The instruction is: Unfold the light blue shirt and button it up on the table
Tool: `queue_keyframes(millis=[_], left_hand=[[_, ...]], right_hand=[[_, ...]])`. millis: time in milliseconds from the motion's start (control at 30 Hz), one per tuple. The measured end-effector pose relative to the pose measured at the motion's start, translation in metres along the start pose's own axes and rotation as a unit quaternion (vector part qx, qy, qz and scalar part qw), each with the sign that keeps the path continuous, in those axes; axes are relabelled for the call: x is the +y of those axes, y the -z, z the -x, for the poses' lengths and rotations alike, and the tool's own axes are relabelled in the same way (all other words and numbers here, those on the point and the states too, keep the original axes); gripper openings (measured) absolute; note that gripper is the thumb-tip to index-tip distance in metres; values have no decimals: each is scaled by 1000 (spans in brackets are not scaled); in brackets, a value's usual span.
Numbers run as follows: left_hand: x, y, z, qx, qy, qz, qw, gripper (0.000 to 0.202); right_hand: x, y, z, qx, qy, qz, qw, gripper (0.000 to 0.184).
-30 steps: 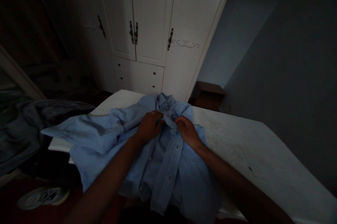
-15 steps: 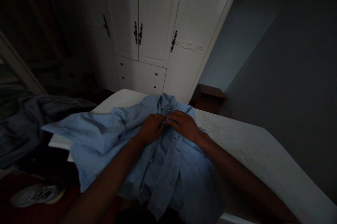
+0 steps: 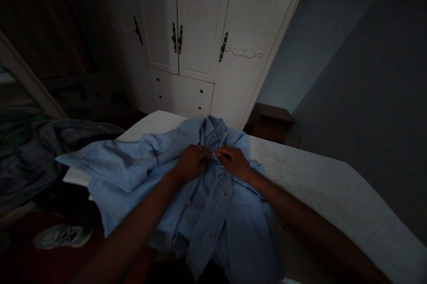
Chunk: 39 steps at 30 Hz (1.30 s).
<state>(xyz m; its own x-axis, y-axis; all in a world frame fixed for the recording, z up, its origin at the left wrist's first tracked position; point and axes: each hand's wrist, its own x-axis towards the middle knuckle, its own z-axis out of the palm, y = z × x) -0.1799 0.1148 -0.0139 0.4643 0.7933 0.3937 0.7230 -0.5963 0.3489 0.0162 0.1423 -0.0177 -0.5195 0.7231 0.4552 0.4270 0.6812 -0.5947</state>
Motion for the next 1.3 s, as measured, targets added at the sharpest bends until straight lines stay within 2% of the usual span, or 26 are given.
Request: queue_keyframes(millis=[333,500,600,867,1067,1300], left_hand=[[4,-3,1,28,42,26,998,25],[6,-4,4,44,35,4,998,22],[8,-5,5,51,34,-16,998,30],[6,-6,4,68,27,-3,997,28],[5,-7,5,67,14,-14,998,27],[12,-4,4,51,14,-45,998,23]], right_hand=[[-1,-6,4,40,18,27,999,25],[-3,-5,5,43,20,20,999,25],[-4,-4,4,45,23,0,999,25],[-4,-1,1,49,16,-82,995,30],[-3,-2,0,63,12,-88,994,22],[3,-1,-1,45,-38,-157,986,18]])
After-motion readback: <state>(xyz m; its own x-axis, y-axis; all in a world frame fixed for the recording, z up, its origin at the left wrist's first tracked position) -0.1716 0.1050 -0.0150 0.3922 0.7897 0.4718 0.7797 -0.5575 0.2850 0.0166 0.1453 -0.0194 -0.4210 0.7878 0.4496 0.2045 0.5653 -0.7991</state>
